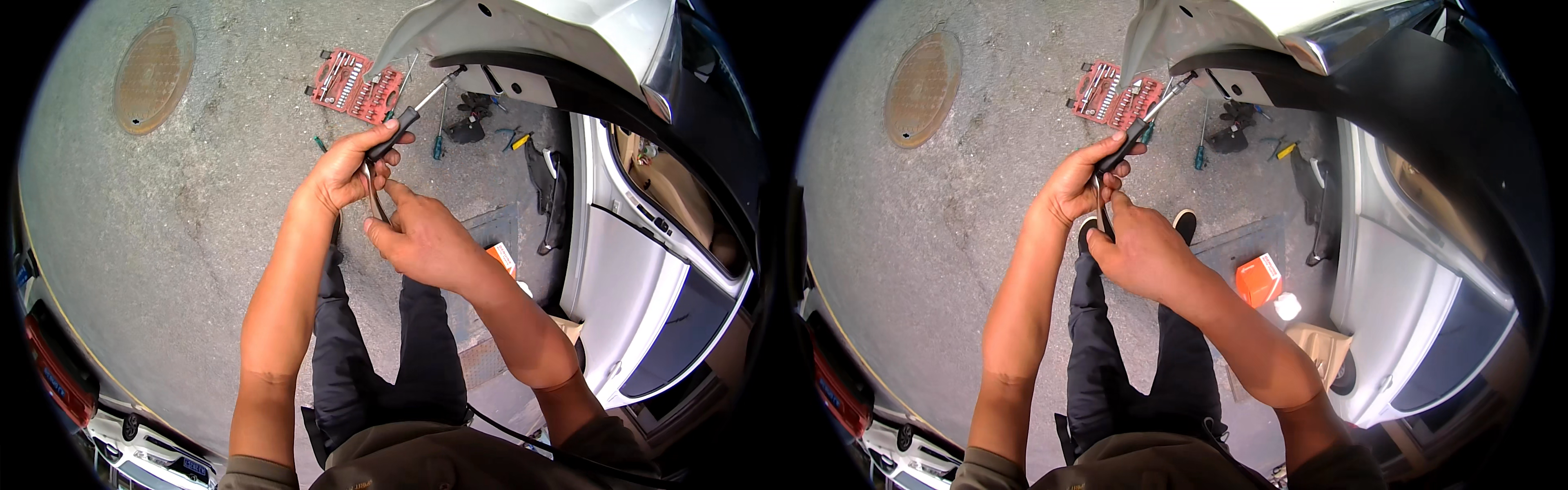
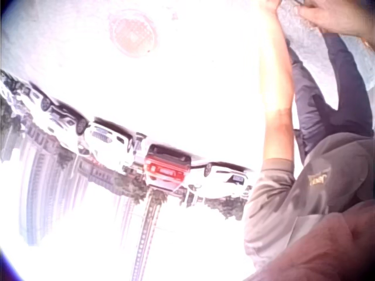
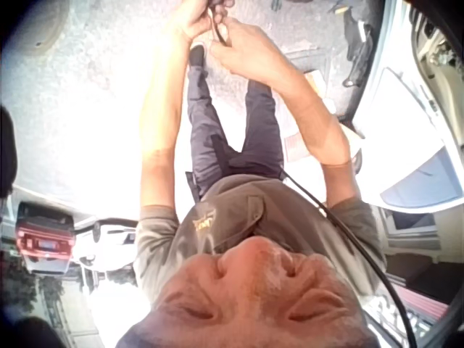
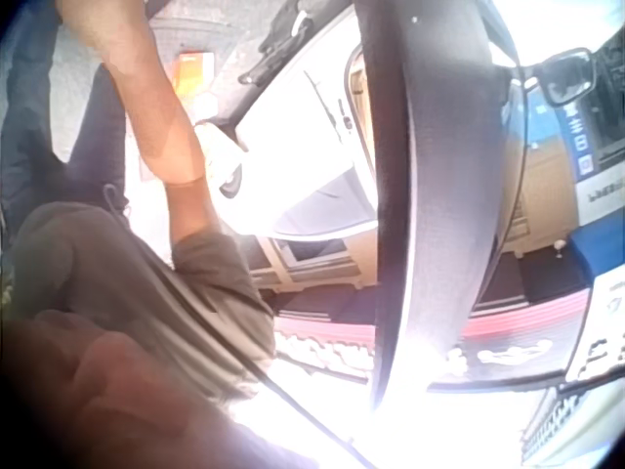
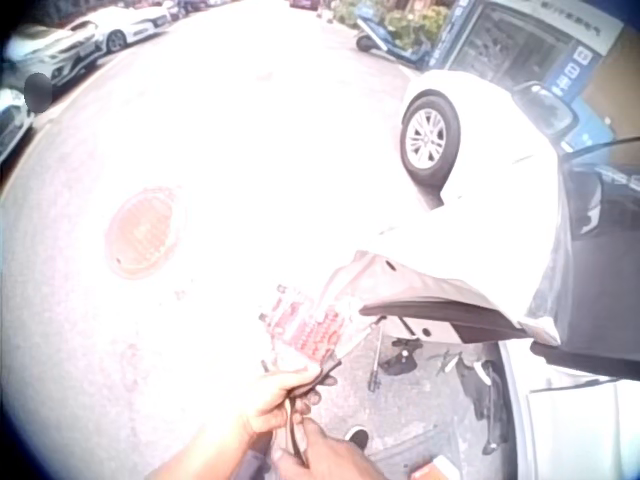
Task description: The person removes the door handle from a white car door using a screwdriver, then detaches the door panel to access the internal mechanisms. They continue to work on the door's internal components with various tools.
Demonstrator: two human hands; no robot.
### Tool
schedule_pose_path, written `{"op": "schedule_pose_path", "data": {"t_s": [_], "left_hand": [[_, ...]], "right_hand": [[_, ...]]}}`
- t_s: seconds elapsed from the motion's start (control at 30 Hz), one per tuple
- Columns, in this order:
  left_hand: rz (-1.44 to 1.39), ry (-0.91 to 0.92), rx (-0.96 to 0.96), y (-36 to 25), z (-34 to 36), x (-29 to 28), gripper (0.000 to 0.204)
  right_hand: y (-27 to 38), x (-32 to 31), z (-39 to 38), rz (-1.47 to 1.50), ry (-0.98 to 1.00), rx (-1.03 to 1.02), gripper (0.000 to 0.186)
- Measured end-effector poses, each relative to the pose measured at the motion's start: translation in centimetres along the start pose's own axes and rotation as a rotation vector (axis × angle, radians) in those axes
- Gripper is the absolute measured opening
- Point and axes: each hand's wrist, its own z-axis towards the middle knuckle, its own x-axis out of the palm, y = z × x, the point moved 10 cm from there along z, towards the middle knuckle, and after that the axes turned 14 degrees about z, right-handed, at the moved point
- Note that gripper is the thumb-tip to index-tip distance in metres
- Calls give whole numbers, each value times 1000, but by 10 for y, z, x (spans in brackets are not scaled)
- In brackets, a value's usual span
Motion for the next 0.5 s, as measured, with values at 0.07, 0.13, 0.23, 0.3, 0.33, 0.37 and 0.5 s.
{"op": "schedule_pose_path", "data": {"t_s": [0.07,0.13,0.23,0.3,0.33,0.37,0.5], "left_hand": [[100,-64,30,-2,2,-9,41],[214,-153,62,-9,3,-13,43],[354,-308,111,-20,-6,-13,44],[389,-354,128,-20,-8,-15,44],[385,-363,146,-22,-6,-18,42],[416,-370,171,-23,-4,-20,41],[529,-467,261,-30,-4,-26,37]], "right_hand": [[0,0,1,-162,-66,-10,54],[-9,1,6,-239,-178,-11,49],[-24,6,14,-228,-355,-10,38],[-23,5,15,-216,-428,2,31],[-21,4,17,-258,-482,-71,28],[-27,6,20,-247,-475,-108,28],[-43,8,29,-188,-491,-261,26]]}}
